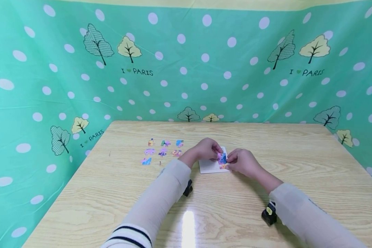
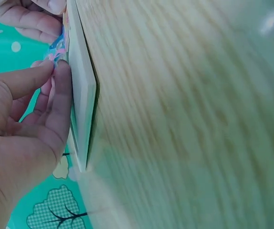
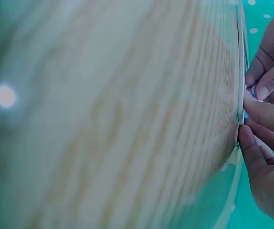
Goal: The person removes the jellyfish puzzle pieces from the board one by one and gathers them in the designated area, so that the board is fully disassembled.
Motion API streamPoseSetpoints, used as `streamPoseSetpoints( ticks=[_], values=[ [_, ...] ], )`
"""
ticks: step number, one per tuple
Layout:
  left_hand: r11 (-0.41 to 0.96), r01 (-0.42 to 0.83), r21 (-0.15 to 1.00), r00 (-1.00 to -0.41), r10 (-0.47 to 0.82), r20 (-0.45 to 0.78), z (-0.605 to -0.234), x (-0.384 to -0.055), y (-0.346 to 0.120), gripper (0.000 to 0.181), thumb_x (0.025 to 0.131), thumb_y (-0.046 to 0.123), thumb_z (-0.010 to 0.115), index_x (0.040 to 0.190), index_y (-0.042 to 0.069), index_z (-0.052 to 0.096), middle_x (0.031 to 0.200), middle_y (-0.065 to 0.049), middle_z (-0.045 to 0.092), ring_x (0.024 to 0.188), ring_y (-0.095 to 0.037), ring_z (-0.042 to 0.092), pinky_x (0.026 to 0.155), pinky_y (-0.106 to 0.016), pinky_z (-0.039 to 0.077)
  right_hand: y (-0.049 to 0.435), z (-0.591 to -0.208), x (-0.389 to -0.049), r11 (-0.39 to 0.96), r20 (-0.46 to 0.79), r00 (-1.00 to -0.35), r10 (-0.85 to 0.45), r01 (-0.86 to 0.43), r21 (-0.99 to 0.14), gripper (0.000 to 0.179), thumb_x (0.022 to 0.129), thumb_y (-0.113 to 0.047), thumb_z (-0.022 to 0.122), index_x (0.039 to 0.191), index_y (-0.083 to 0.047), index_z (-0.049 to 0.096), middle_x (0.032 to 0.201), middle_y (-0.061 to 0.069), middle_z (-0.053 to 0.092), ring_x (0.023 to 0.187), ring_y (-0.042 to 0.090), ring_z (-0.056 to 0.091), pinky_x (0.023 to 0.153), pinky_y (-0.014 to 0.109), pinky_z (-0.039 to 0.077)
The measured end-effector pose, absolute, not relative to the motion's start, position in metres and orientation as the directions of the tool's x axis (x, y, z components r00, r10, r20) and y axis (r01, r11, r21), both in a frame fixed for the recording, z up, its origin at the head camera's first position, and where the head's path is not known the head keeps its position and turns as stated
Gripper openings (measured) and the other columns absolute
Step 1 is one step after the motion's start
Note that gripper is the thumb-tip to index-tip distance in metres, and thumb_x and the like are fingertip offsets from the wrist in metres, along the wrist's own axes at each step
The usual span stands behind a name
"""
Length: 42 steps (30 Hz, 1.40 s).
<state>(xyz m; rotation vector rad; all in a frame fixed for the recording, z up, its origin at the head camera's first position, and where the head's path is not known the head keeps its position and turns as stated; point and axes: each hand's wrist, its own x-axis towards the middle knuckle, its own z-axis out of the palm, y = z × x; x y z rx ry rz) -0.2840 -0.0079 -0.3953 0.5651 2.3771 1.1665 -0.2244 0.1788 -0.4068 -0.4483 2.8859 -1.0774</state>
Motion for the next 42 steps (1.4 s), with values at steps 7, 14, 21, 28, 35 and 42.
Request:
streamPoseSetpoints(
  ticks=[7, 14, 21, 28, 35, 42],
  values=[
    [0.435, 0.019, 0.900, -0.829, 0.510, -0.229, -0.397, -0.283, -0.011, 0.022, 0.083, -0.015, 0.064, 0.100, -0.002, 0.070, 0.088, -0.010, 0.065, 0.073, -0.017, 0.066, 0.068, -0.026, 0.057, 0.179, -0.406, -0.224, 0.699, 0.049, -0.967, -0.251, -0.216, -0.682, 0.016, 0.075, -0.002, 0.082, 0.090, 0.000, 0.075, 0.095, 0.008, 0.067, 0.081, 0.017, 0.063, 0.068, 0.028, 0.054],
    [0.355, -0.078, 0.932, -0.822, 0.505, -0.262, -0.397, -0.283, -0.013, 0.023, 0.086, -0.017, 0.061, 0.104, -0.006, 0.069, 0.090, -0.013, 0.064, 0.075, -0.018, 0.067, 0.072, -0.028, 0.058, 0.179, -0.406, -0.225, 0.673, 0.006, -0.976, -0.219, -0.156, -0.723, 0.018, 0.076, -0.001, 0.081, 0.092, 0.000, 0.074, 0.092, 0.008, 0.066, 0.078, 0.015, 0.060, 0.066, 0.027, 0.052],
    [0.351, -0.083, 0.933, -0.823, 0.504, -0.262, -0.400, -0.284, -0.018, 0.026, 0.088, -0.015, 0.058, 0.107, -0.003, 0.069, 0.093, -0.011, 0.067, 0.076, -0.018, 0.068, 0.074, -0.028, 0.057, 0.179, -0.407, -0.226, 0.651, -0.027, -0.981, -0.193, -0.107, -0.752, 0.019, 0.075, -0.001, 0.082, 0.092, 0.000, 0.074, 0.089, 0.007, 0.067, 0.077, 0.015, 0.059, 0.065, 0.026, 0.050],
    [0.362, -0.028, 0.932, -0.837, 0.500, -0.220, -0.402, -0.284, -0.028, 0.024, 0.087, -0.010, 0.063, 0.106, 0.001, 0.072, 0.099, -0.007, 0.070, 0.081, -0.017, 0.069, 0.078, -0.027, 0.055, 0.179, -0.408, -0.226, 0.650, -0.047, -0.977, -0.206, -0.101, -0.753, 0.026, 0.076, -0.002, 0.081, 0.101, 0.000, 0.074, 0.089, 0.006, 0.065, 0.078, 0.017, 0.057, 0.065, 0.026, 0.050],
    [0.353, 0.010, 0.935, -0.837, 0.515, -0.186, -0.394, -0.280, -0.041, 0.024, 0.087, -0.007, 0.064, 0.107, 0.004, 0.073, 0.104, -0.005, 0.069, 0.086, -0.016, 0.067, 0.079, -0.028, 0.055, 0.180, -0.408, -0.226, 0.668, -0.057, -0.972, -0.226, -0.112, -0.736, 0.024, 0.079, -0.004, 0.080, 0.103, -0.001, 0.075, 0.095, 0.007, 0.064, 0.079, 0.016, 0.057, 0.067, 0.029, 0.050],
    [0.308, 0.023, 0.951, -0.832, 0.533, -0.153, -0.387, -0.274, -0.051, 0.026, 0.087, -0.007, 0.065, 0.110, 0.002, 0.072, 0.106, -0.007, 0.070, 0.090, -0.018, 0.068, 0.081, -0.029, 0.056, 0.180, -0.408, -0.226, 0.657, -0.053, -0.972, -0.228, -0.114, -0.745, 0.022, 0.079, -0.001, 0.080, 0.100, 0.000, 0.075, 0.101, 0.010, 0.063, 0.082, 0.016, 0.061, 0.071, 0.029, 0.053]
  ],
)
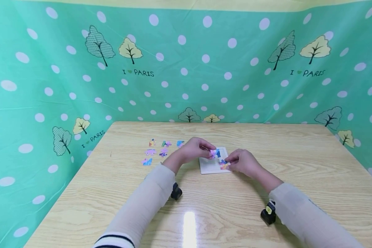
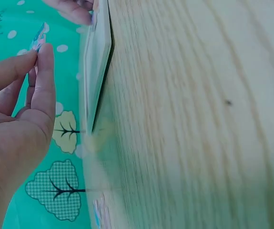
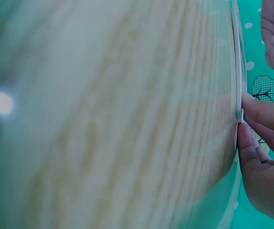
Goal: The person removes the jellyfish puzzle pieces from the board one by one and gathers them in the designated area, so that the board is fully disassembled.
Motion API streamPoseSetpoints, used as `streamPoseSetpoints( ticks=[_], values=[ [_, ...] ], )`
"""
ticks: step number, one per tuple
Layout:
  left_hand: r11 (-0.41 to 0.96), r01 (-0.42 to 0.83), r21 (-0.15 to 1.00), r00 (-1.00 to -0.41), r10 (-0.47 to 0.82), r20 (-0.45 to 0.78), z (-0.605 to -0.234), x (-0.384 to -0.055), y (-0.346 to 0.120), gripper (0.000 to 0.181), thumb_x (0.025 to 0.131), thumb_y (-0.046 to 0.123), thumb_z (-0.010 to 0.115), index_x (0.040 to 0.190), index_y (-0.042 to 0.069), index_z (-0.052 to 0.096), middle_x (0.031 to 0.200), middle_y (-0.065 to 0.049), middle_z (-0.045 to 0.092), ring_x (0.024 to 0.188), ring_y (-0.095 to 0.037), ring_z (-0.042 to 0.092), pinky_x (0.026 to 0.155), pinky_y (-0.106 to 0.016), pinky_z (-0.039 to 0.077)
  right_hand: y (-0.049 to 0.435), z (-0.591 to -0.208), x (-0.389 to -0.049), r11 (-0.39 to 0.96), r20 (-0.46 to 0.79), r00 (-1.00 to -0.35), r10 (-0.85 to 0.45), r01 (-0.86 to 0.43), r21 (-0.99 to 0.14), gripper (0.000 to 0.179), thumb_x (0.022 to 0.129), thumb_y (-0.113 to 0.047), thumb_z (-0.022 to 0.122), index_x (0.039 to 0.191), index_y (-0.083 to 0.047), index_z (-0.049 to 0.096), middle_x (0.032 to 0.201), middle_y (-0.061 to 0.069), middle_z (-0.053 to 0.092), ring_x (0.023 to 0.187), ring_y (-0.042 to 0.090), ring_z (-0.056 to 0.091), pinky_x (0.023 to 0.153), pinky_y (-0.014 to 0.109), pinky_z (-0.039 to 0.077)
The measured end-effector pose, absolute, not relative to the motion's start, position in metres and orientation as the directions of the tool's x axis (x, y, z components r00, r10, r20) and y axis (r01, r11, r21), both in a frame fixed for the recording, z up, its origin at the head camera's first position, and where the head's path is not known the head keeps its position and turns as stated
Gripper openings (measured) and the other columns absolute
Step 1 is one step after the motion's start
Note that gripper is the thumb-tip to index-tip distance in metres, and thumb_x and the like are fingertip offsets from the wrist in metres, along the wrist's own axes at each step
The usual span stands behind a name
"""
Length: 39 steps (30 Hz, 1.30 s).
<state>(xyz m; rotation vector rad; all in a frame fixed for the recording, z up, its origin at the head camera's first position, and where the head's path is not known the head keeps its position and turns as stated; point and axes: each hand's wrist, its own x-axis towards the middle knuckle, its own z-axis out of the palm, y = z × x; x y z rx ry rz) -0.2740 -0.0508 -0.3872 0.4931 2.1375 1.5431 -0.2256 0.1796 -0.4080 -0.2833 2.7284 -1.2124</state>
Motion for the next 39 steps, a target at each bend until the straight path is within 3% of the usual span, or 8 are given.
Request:
streamPoseSetpoints(
  ticks=[6, 14, 20, 27, 39],
  values=[
    [0.329, 0.047, 0.943, -0.838, 0.527, -0.141, -0.387, -0.271, -0.059, 0.025, 0.087, -0.004, 0.068, 0.108, 0.007, 0.074, 0.104, -0.003, 0.070, 0.092, -0.017, 0.067, 0.082, -0.029, 0.055, 0.179, -0.407, -0.224, 0.658, -0.051, -0.973, -0.225, -0.114, -0.744, 0.021, 0.079, 0.001, 0.079, 0.099, 0.001, 0.074, 0.100, 0.010, 0.063, 0.082, 0.017, 0.060, 0.070, 0.029, 0.053],
    [0.268, 0.010, 0.963, -0.841, 0.523, -0.136, -0.385, -0.265, -0.073, 0.024, 0.088, -0.003, 0.068, 0.110, 0.006, 0.073, 0.104, -0.008, 0.069, 0.093, -0.022, 0.068, 0.086, -0.035, 0.055, 0.179, -0.406, -0.224, 0.651, -0.059, -0.975, -0.212, -0.096, -0.753, 0.020, 0.078, 0.000, 0.079, 0.098, 0.000, 0.075, 0.102, 0.011, 0.062, 0.082, 0.017, 0.059, 0.070, 0.028, 0.052],
    [0.291, 0.021, 0.956, -0.852, 0.505, -0.135, -0.383, -0.260, -0.085, 0.023, 0.087, 0.004, 0.072, 0.108, 0.011, 0.074, 0.105, -0.007, 0.069, 0.094, -0.021, 0.067, 0.088, -0.040, 0.053, 0.180, -0.408, -0.225, 0.641, -0.069, -0.975, -0.211, -0.085, -0.763, 0.020, 0.079, -0.002, 0.079, 0.099, -0.001, 0.075, 0.105, 0.012, 0.062, 0.083, 0.017, 0.059, 0.070, 0.029, 0.052],
    [0.228, -0.034, 0.973, -0.855, 0.497, -0.146, -0.382, -0.257, -0.099, 0.025, 0.087, -0.003, 0.069, 0.111, 0.004, 0.071, 0.102, -0.013, 0.070, 0.098, -0.033, 0.068, 0.092, -0.043, 0.052, 0.181, -0.409, -0.225, 0.633, -0.083, -0.975, -0.208, -0.069, -0.771, 0.020, 0.080, -0.003, 0.079, 0.100, -0.001, 0.075, 0.104, 0.012, 0.063, 0.085, 0.019, 0.056, 0.069, 0.029, 0.049],
    [0.233, -0.021, 0.972, -0.857, 0.497, -0.137, -0.382, -0.253, -0.122, 0.028, 0.087, -0.007, 0.066, 0.114, -0.003, 0.067, 0.105, -0.015, 0.065, 0.091, -0.023, 0.067, 0.092, -0.045, 0.052, 0.181, -0.409, -0.225, 0.636, -0.075, -0.974, -0.212, -0.079, -0.768, 0.022, 0.080, -0.003, 0.079, 0.101, 0.000, 0.074, 0.101, 0.011, 0.062, 0.083, 0.018, 0.056, 0.068, 0.029, 0.049]
  ],
)
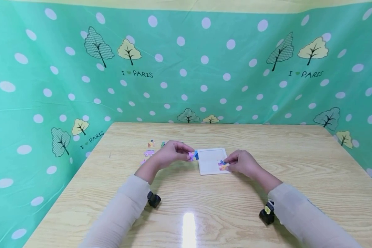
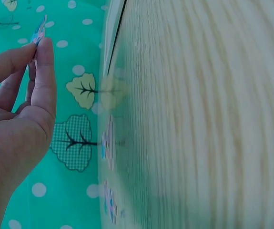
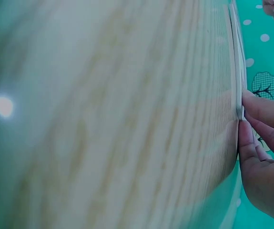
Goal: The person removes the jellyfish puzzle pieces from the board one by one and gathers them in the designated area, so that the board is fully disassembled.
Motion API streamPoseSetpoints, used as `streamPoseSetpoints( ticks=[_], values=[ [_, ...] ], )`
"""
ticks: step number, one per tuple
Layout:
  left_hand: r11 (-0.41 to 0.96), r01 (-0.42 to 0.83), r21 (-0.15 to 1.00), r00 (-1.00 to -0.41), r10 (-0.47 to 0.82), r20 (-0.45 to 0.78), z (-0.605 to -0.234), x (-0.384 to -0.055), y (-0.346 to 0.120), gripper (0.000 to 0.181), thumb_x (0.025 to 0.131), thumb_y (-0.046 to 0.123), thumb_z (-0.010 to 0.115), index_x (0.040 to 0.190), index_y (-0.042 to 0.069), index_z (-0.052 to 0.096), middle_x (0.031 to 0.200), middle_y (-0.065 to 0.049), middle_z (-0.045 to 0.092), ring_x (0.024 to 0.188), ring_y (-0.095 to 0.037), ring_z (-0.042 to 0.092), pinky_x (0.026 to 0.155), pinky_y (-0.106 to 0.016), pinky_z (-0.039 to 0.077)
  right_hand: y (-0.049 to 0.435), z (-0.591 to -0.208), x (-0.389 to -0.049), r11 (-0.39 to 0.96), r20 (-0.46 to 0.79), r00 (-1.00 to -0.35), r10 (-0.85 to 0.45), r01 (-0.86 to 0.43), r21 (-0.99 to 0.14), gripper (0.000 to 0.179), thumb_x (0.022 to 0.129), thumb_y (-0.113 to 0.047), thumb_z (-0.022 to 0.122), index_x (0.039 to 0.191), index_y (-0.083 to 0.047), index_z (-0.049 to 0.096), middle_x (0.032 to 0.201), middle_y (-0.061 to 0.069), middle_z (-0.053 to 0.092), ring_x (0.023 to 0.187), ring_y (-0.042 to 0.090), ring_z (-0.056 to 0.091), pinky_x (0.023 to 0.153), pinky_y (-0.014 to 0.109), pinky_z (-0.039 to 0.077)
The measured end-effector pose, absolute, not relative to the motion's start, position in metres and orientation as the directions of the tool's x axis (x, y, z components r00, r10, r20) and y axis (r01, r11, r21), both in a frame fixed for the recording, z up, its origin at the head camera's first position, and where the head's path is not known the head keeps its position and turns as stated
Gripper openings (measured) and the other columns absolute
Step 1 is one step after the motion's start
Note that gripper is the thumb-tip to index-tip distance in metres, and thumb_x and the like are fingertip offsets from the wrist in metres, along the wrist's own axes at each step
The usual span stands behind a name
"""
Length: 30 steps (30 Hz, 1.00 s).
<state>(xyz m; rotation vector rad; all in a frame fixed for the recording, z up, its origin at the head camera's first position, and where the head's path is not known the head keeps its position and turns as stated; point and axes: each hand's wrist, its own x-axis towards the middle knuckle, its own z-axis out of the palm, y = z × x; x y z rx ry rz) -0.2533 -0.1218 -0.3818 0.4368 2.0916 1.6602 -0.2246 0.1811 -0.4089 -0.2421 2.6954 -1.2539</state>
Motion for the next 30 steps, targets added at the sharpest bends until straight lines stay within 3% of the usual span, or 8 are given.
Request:
streamPoseSetpoints(
  ticks=[11, 30],
  values=[
    [0.374, 0.018, 0.927, -0.875, 0.455, -0.167, -0.387, -0.253, -0.149, 0.024, 0.085, -0.001, 0.072, 0.108, 0.006, 0.073, 0.104, -0.009, 0.067, 0.092, -0.021, 0.064, 0.086, -0.041, 0.053, 0.181, -0.412, -0.226, 0.641, -0.079, -0.976, -0.203, -0.071, -0.764, 0.022, 0.080, -0.004, 0.080, 0.101, -0.001, 0.074, 0.097, 0.008, 0.063, 0.080, 0.017, 0.055, 0.067, 0.029, 0.049],
    [0.522, 0.057, 0.851, -0.908, 0.381, -0.173, -0.393, -0.259, -0.202, 0.020, 0.083, -0.001, 0.074, 0.103, 0.003, 0.074, 0.100, -0.009, 0.069, 0.085, -0.019, 0.061, 0.073, -0.030, 0.054, 0.180, -0.410, -0.226, 0.636, -0.098, -0.976, -0.193, -0.049, -0.770, 0.021, 0.080, -0.003, 0.079, 0.100, -0.002, 0.074, 0.101, 0.010, 0.062, 0.083, 0.016, 0.059, 0.067, 0.026, 0.050]
  ],
)
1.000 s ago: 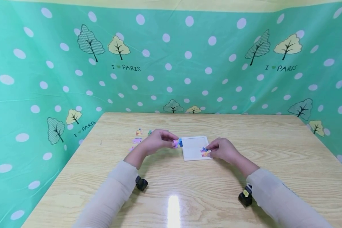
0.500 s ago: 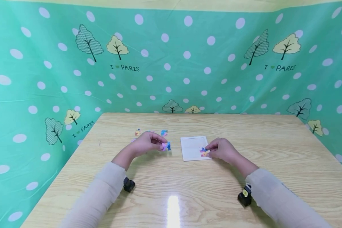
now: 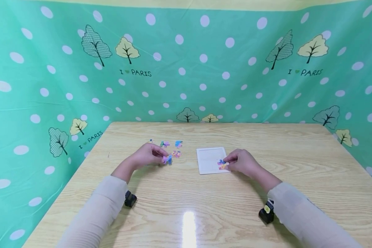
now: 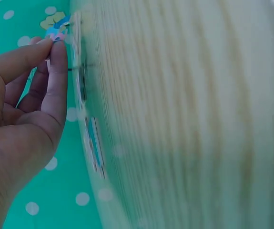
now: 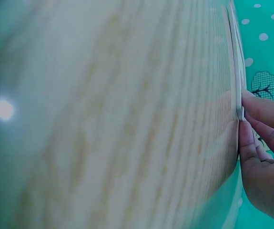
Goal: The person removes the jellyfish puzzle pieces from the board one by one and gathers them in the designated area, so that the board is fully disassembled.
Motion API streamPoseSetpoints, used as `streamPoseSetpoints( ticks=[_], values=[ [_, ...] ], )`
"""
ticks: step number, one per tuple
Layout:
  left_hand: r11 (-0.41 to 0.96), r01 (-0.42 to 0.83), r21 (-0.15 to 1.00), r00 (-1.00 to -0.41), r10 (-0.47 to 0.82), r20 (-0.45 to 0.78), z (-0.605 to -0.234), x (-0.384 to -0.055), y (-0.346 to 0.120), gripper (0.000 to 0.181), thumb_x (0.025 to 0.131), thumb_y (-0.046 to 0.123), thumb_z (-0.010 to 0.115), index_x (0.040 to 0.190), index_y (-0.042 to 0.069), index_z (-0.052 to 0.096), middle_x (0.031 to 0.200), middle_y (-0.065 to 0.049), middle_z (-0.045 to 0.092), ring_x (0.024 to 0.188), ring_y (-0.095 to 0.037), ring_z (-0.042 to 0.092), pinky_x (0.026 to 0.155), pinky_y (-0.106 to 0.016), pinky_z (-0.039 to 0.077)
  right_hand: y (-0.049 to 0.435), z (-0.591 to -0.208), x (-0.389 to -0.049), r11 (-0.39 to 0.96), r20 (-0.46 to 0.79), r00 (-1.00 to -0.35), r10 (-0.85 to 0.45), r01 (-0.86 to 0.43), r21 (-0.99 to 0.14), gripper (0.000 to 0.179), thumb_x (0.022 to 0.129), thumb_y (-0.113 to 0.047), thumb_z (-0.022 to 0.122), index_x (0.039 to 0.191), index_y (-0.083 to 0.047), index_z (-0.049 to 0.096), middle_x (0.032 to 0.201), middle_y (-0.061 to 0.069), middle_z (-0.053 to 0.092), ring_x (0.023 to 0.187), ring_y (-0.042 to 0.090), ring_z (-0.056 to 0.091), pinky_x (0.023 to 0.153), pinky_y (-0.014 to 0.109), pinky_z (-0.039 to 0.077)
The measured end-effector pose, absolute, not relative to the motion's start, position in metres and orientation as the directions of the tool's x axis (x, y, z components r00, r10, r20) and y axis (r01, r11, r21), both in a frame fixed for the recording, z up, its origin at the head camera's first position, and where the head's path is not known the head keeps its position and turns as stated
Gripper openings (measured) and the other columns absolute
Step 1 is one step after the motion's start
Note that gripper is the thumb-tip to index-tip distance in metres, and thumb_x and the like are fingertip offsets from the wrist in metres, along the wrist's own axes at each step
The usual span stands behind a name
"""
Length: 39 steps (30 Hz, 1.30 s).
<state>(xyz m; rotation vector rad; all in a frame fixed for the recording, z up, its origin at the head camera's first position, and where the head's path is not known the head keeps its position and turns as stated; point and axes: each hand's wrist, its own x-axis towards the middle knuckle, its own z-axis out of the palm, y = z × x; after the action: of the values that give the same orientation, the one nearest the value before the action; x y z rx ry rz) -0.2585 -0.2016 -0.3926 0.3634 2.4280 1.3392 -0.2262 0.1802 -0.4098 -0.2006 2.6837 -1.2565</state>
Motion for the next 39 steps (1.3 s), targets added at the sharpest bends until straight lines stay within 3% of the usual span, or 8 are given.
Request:
streamPoseSetpoints(
  ticks=[11, 24, 39],
  values=[
    [0.654, 0.108, 0.749, -0.915, 0.359, -0.182, -0.392, -0.258, -0.213, 0.023, 0.079, -0.002, 0.078, 0.100, 0.005, 0.075, 0.091, -0.004, 0.068, 0.080, -0.018, 0.059, 0.070, -0.029, 0.054, 0.179, -0.410, -0.227, 0.643, -0.082, -0.977, -0.196, -0.065, -0.763, 0.020, 0.080, 0.000, 0.078, 0.099, -0.002, 0.075, 0.101, 0.010, 0.064, 0.083, 0.018, 0.056, 0.067, 0.028, 0.049],
    [0.735, 0.211, 0.644, -0.911, 0.387, -0.144, -0.390, -0.257, -0.219, 0.020, 0.081, 0.001, 0.076, 0.101, 0.005, 0.076, 0.091, -0.003, 0.068, 0.079, -0.016, 0.057, 0.069, -0.029, 0.051, 0.179, -0.411, -0.227, 0.637, -0.092, -0.978, -0.187, -0.049, -0.769, 0.020, 0.080, -0.002, 0.078, 0.099, -0.002, 0.075, 0.104, 0.011, 0.062, 0.084, 0.020, 0.054, 0.068, 0.029, 0.048],
    [0.735, 0.189, 0.651, -0.924, 0.357, -0.135, -0.381, -0.250, -0.218, 0.020, 0.081, 0.005, 0.078, 0.101, 0.008, 0.076, 0.095, -0.003, 0.069, 0.084, -0.018, 0.060, 0.069, -0.030, 0.053, 0.180, -0.412, -0.227, 0.629, -0.101, -0.978, -0.185, -0.039, -0.777, 0.020, 0.080, -0.003, 0.080, 0.099, -0.002, 0.075, 0.104, 0.011, 0.062, 0.085, 0.018, 0.058, 0.068, 0.028, 0.051]
  ],
)
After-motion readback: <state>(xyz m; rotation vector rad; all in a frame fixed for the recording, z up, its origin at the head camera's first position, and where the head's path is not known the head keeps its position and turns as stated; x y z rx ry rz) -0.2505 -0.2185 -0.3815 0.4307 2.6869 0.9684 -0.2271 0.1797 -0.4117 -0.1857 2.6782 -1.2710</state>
